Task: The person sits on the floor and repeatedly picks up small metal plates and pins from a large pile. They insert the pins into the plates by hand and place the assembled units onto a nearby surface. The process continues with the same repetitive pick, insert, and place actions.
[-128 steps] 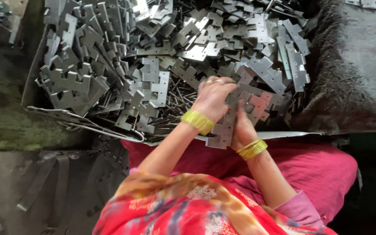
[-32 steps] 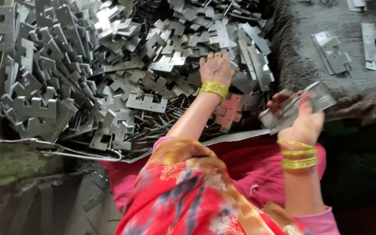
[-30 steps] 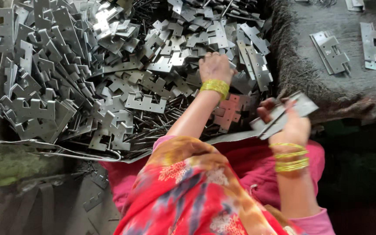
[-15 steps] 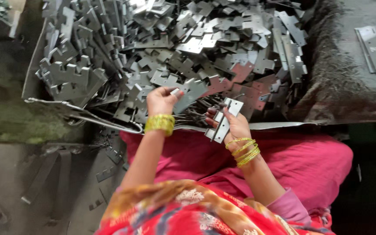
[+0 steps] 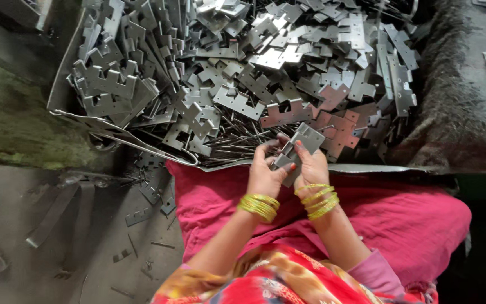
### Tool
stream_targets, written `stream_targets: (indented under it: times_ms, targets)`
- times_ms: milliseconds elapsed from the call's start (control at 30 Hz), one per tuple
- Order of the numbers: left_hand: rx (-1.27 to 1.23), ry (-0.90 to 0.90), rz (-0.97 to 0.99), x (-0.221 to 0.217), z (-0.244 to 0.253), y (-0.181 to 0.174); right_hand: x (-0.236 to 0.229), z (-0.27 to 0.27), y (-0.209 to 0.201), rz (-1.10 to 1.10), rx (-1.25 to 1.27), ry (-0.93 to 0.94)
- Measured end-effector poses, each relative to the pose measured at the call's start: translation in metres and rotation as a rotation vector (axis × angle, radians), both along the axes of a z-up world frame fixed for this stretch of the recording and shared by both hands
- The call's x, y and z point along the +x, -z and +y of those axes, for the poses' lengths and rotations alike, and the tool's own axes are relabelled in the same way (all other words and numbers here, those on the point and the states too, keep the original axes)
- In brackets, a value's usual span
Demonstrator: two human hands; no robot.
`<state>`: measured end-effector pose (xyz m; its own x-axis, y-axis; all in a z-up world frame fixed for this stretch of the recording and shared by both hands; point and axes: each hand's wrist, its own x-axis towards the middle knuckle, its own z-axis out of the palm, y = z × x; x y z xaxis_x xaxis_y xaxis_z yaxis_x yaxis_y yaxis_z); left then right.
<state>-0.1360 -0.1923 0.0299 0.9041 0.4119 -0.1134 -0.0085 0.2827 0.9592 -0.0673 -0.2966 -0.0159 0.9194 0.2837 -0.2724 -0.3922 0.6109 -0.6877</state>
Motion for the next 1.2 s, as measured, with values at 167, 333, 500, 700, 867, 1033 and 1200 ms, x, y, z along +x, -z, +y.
stream_targets:
  times_ms: [167, 333, 500, 700, 867, 1033, 1200]
  targets:
    - [0.598, 0.474, 0.048, 0.016, 0.054, -0.04, 0.024, -0.04, -0.05, -0.78, -0.539, -0.039]
    - [0.774, 0.771, 0.066, 0.066, 0.054, -0.043, 0.037, -0.078, -0.069, -0.896, -1.35, -0.661]
    - [1.649, 0.107, 0.649, 0.127, 0.11, -0.004, 0.062, -0.138, -0.063, -0.385, -1.13, -0.161]
    - [1.828, 0.095, 0.481, 0.144, 0.148, 0.048, 0.118, -0.234, -0.076, -0.235, -1.273, 0.454]
    - [1.501, 0.286, 0.739, 0.16, 0.161, 0.02, 0.187, -0.257, -0.083, -0.199, -1.652, 0.633]
    - [1.759, 0.294, 0.589, 0.139, 0.15, -0.031, 0.205, -0.239, -0.083, -0.296, -1.951, 0.689]
    - [1.81, -0.147, 0.235, 0.088, 0.121, -0.058, 0.104, -0.145, -0.061, -0.926, -1.377, 0.313]
